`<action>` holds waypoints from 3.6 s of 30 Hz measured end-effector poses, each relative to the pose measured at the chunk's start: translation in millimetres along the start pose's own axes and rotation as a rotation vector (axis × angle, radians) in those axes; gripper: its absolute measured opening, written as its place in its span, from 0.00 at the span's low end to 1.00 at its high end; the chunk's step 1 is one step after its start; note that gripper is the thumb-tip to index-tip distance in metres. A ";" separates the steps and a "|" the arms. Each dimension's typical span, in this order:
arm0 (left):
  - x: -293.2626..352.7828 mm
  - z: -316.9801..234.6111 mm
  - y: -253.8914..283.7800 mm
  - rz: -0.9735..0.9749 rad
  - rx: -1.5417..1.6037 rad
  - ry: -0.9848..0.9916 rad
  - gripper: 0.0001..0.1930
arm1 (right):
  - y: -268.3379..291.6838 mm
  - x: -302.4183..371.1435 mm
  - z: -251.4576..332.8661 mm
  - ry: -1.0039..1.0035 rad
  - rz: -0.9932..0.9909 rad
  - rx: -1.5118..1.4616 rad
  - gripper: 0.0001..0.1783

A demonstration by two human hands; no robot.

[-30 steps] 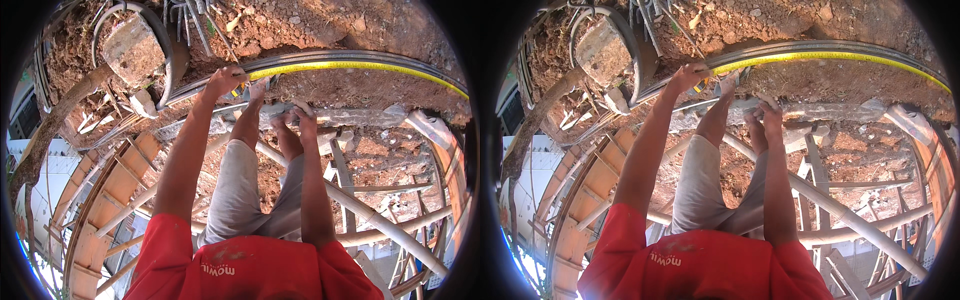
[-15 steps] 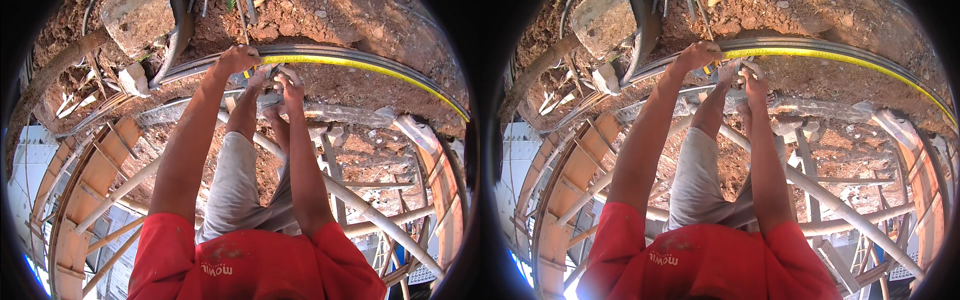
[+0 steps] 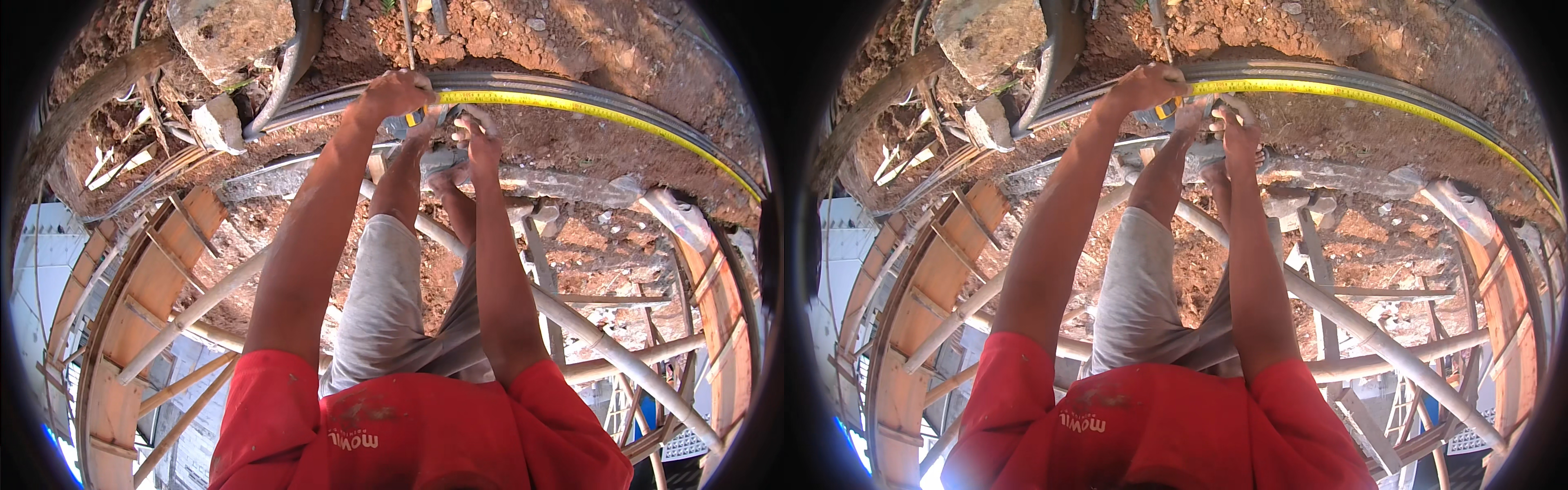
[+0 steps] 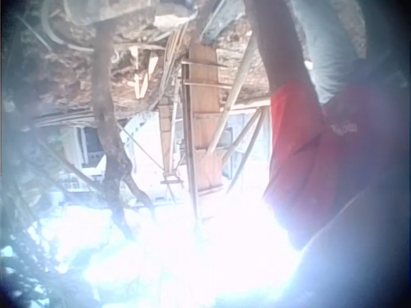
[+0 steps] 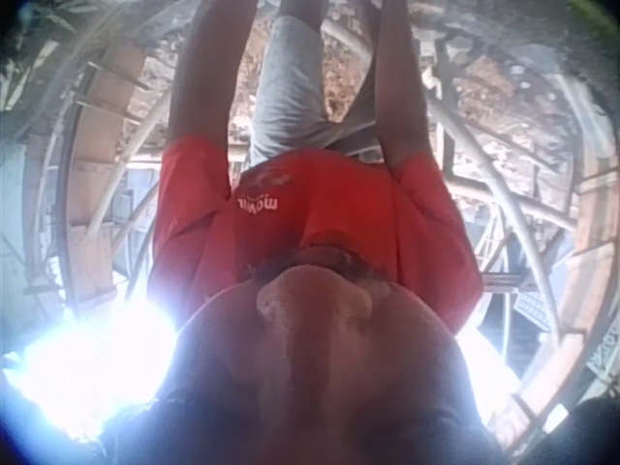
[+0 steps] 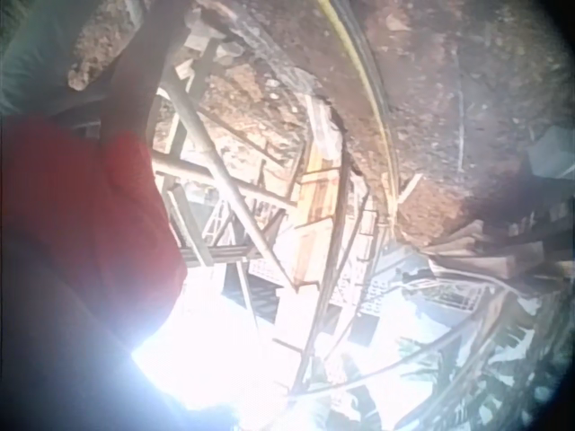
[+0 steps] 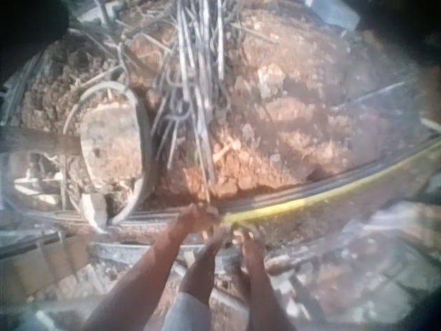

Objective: The person measures lengths of rebar on the ground using a tape measure, then uses an angle grinder to cut the rebar to size. The person moves around the construction site to access different sections of rebar.

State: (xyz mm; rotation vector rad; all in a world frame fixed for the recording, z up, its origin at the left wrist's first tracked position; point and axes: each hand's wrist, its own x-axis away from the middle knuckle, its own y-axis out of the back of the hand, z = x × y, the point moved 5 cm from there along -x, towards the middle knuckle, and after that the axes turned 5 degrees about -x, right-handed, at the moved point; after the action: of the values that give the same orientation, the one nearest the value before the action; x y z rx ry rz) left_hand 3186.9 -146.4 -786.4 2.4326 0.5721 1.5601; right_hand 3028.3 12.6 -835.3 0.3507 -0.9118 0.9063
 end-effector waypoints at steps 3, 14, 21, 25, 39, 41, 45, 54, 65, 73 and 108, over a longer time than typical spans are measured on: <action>1.0 3.6 1.3 0.001 0.020 -0.001 0.22 | -24.4 -6.6 17.1 0.017 0.010 -0.074 0.10; -2.2 6.5 11.0 0.014 0.067 0.000 0.19 | -36.1 -36.3 5.3 -0.140 0.190 -0.509 0.10; -1.3 6.9 15.2 -0.016 0.110 -0.032 0.20 | -48.9 -32.6 18.7 -0.175 0.409 -0.650 0.17; -3.1 13.7 13.7 -0.008 0.172 -0.068 0.19 | -51.3 -28.3 26.5 -0.286 0.352 -0.598 0.17; 18.5 -5.1 12.3 0.156 0.122 -0.091 0.14 | -42.8 -34.7 29.2 -0.203 0.281 -0.344 0.25; 31.9 -17.1 19.5 0.190 0.078 -0.050 0.15 | -40.5 -37.0 37.5 -0.162 0.329 -0.274 0.25; 55.1 -27.7 19.3 0.237 0.042 -0.145 0.16 | -33.1 -40.3 45.7 -0.152 0.406 -0.132 0.26; 18.6 -9.6 26.0 -0.094 -0.123 -0.253 0.12 | -28.8 -26.6 38.3 0.020 0.295 -0.031 0.20; -20.0 -64.5 30.0 0.132 0.168 -0.344 0.20 | -29.1 -34.7 24.8 0.161 0.221 0.035 0.22; -1.4 -250.7 -17.0 0.186 -0.048 -0.457 0.18 | 10.6 -31.4 1.0 0.208 -0.033 0.585 0.26; 157.0 -190.7 47.4 0.268 -0.024 -0.256 0.22 | -32.3 -29.1 31.8 0.036 0.233 -0.091 0.28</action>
State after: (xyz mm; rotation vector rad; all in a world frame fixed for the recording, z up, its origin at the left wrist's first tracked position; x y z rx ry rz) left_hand 3082.8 -131.6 -557.9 2.7217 0.1871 1.2977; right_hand 3028.9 -41.3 -836.7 0.1508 -0.9703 1.0774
